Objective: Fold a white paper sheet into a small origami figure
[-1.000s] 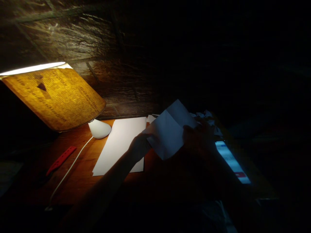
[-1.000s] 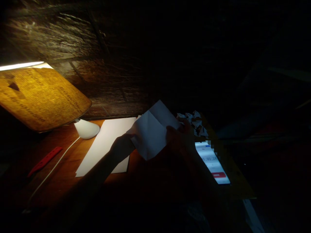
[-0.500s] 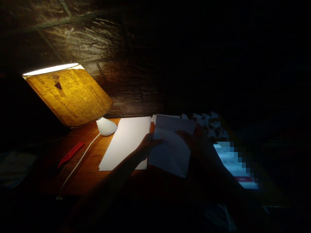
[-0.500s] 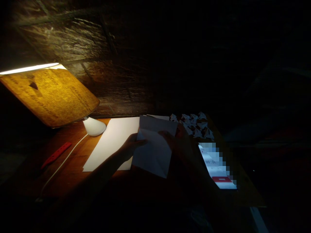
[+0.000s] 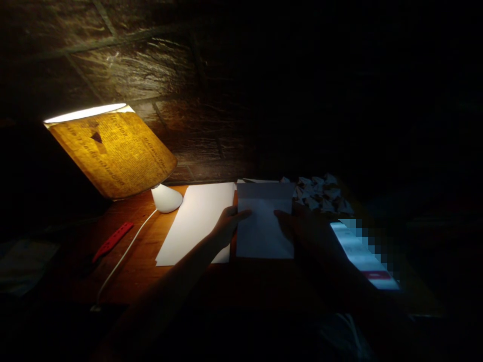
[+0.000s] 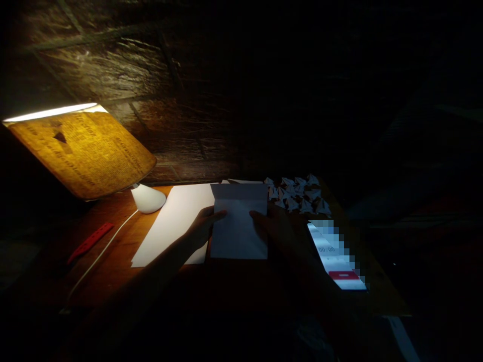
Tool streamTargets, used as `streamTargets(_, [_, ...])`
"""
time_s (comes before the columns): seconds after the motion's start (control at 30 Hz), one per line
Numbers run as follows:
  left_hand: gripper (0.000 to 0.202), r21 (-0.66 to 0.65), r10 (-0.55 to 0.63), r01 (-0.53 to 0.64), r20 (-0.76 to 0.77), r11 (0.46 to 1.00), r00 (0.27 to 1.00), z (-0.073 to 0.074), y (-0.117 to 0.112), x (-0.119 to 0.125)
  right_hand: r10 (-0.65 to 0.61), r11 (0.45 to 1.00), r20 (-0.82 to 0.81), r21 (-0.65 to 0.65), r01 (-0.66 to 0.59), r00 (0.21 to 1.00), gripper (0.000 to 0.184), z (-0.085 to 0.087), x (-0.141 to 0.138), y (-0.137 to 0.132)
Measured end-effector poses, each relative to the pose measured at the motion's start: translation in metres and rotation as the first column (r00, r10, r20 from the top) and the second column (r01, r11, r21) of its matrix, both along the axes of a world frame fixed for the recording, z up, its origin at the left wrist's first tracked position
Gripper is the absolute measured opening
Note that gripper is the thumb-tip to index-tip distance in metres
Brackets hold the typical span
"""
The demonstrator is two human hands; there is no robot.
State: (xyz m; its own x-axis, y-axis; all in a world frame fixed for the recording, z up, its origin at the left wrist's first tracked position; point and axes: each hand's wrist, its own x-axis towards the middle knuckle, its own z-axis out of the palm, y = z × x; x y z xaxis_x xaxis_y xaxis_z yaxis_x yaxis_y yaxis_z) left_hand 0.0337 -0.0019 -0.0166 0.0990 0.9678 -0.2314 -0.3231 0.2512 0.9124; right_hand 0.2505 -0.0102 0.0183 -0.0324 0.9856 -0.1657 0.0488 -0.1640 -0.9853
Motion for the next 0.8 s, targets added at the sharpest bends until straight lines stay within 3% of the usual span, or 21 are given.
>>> streamTargets(0.17, [0.048,0.105,0.082,-0.076,-0.048,0.992,0.995,-0.003,0.004,-0.002,0.052,0.998,-0.075,-0.039,-0.055,0.996,0.029,-0.022,0.008,0.01])
streamTargets(0.23, [0.044,0.159,0.117,-0.098,-0.113,0.982,0.987,-0.004,0.006,-0.005,0.102,0.995,-0.083,0.026,-0.1,0.991,0.03,-0.032,0.01,0.016])
streamTargets(0.37, [0.015,0.325,0.102,0.027,-0.372,0.945,0.923,-0.008,0.012,-0.011,0.094,0.956,-0.004,0.278,-0.09,0.996,0.028,-0.037,0.014,0.022])
streamTargets(0.47, [0.014,0.416,0.12,0.133,-0.528,0.9,0.841,-0.01,0.016,-0.017,0.097,0.912,0.232,0.369,-0.18,0.968,0.026,-0.032,0.019,0.022])
streamTargets(0.53, [0.021,0.477,0.137,0.224,-0.612,0.85,0.779,-0.009,0.016,-0.022,0.082,0.864,0.423,0.421,-0.276,0.903,0.035,-0.032,0.021,0.022])
streamTargets(0.7, [0.059,0.593,0.184,0.521,-0.749,0.614,0.636,-0.003,0.007,-0.033,0.092,0.747,0.639,0.462,-0.478,0.763,0.044,-0.046,0.022,0.026])
streamTargets(0.8, [0.07,0.541,0.184,0.633,-0.821,0.553,0.54,-0.001,-0.004,-0.025,0.093,0.734,0.669,0.454,-0.504,0.737,0.043,-0.054,0.022,0.029])
